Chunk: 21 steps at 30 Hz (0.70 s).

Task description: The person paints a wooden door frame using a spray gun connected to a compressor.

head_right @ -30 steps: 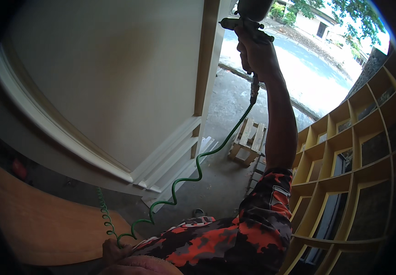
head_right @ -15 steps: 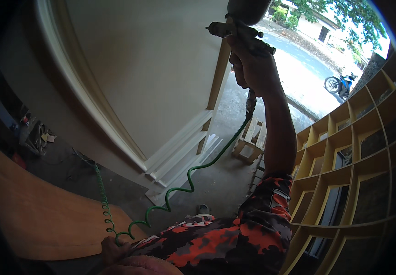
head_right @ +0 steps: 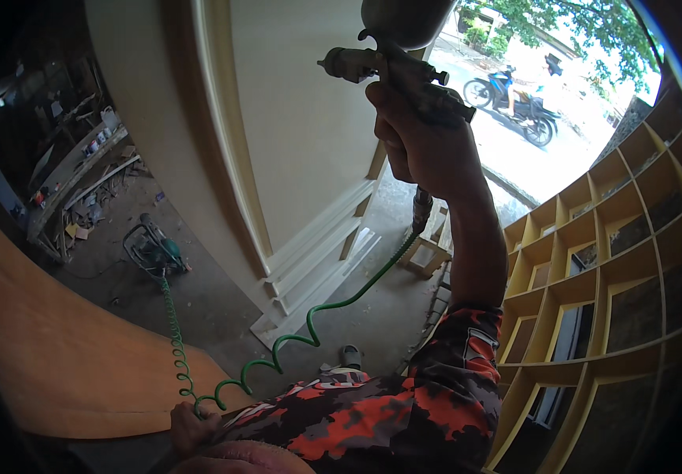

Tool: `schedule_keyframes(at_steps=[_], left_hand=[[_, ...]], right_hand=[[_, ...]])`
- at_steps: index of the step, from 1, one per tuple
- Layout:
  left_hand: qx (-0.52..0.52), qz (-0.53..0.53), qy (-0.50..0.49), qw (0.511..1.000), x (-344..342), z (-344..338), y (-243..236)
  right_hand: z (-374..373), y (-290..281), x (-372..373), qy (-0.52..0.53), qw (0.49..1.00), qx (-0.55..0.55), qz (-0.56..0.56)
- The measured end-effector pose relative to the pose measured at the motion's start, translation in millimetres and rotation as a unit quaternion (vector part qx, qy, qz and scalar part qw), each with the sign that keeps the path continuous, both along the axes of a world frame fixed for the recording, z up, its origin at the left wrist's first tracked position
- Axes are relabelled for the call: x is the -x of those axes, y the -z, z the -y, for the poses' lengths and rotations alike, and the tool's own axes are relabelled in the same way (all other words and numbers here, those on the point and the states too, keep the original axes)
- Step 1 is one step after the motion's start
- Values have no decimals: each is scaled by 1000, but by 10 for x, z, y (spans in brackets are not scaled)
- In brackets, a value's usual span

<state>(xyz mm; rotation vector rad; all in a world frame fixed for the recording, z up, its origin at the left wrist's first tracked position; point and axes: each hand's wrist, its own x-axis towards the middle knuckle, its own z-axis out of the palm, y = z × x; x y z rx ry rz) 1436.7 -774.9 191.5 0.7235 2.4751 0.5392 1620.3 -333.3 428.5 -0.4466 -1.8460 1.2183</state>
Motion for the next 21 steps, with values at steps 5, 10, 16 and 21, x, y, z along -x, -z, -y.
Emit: schedule_keyframes(at_steps=[5,10,16,21], left_hand=[[30,-93,24,995,14,339,244],[-3,-48,11,999,369,804,670],[-14,-55,5,998,428,1052,728],[3,-9,18,1000,561,1132,1029]], right_hand=[[508,5,146,-3,999,-41,-11],[942,8,223,-16,997,-70,-26],[1490,-45,372,-36,997,-61,-12],[1686,68,462,-111,992,-59,-16]])
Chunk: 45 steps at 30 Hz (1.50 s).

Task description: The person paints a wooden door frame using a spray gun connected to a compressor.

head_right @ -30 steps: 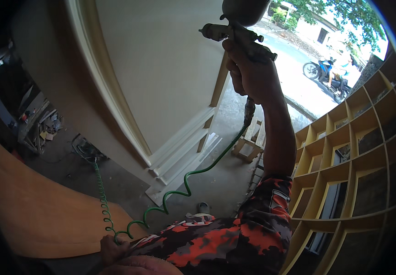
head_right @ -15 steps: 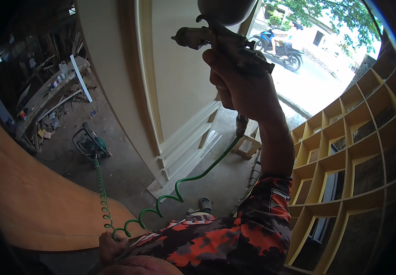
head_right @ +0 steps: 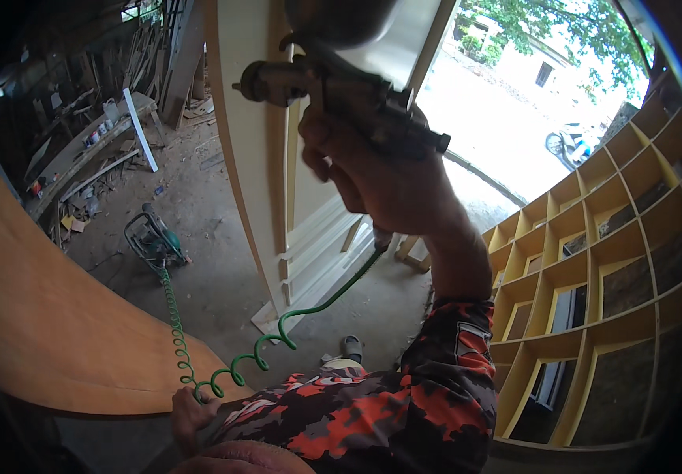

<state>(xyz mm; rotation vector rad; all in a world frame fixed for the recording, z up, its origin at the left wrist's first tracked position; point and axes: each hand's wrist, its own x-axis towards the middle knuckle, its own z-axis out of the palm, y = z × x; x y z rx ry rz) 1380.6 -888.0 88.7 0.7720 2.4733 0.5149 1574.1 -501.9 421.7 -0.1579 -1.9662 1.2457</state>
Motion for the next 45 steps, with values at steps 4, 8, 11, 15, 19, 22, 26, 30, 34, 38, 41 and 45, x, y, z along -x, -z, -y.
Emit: schedule_keyframes(at_steps=[4,8,11,15,19,22,26,30,34,38,41,45], left_hand=[[-23,40,9,999,125,-115,420],[-99,107,0,989,289,-244,1004],[-133,68,1,989,393,-269,1446],[-80,42,-20,996,491,-21,2057],[-68,-6,19,997,509,3,2424],[-92,1,-52,994,293,7,2085],[-430,26,-230,873,-174,-73,1086],[-491,71,-269,826,-577,20,937],[-465,16,-338,818,-847,224,1257],[-414,-14,-347,841,-1095,500,1617],[-336,-59,-433,834,-1463,883,2183],[-280,-89,-476,829,-1518,1069,2286]], right_hand=[[236,320,61,-135,988,69,-24],[467,845,69,-206,967,78,125],[713,1380,238,-278,954,86,73],[1057,2092,524,-337,930,123,86],[1310,2616,594,-349,913,155,143],[1336,3062,721,-375,889,161,209],[1354,3495,911,-406,902,2,145],[1294,3860,848,-460,865,-27,196],[1394,3922,1050,-491,848,-12,201],[1435,4047,1085,-522,827,14,205],[1529,4082,1135,-539,822,17,181],[1587,4191,1161,-541,823,29,167]])
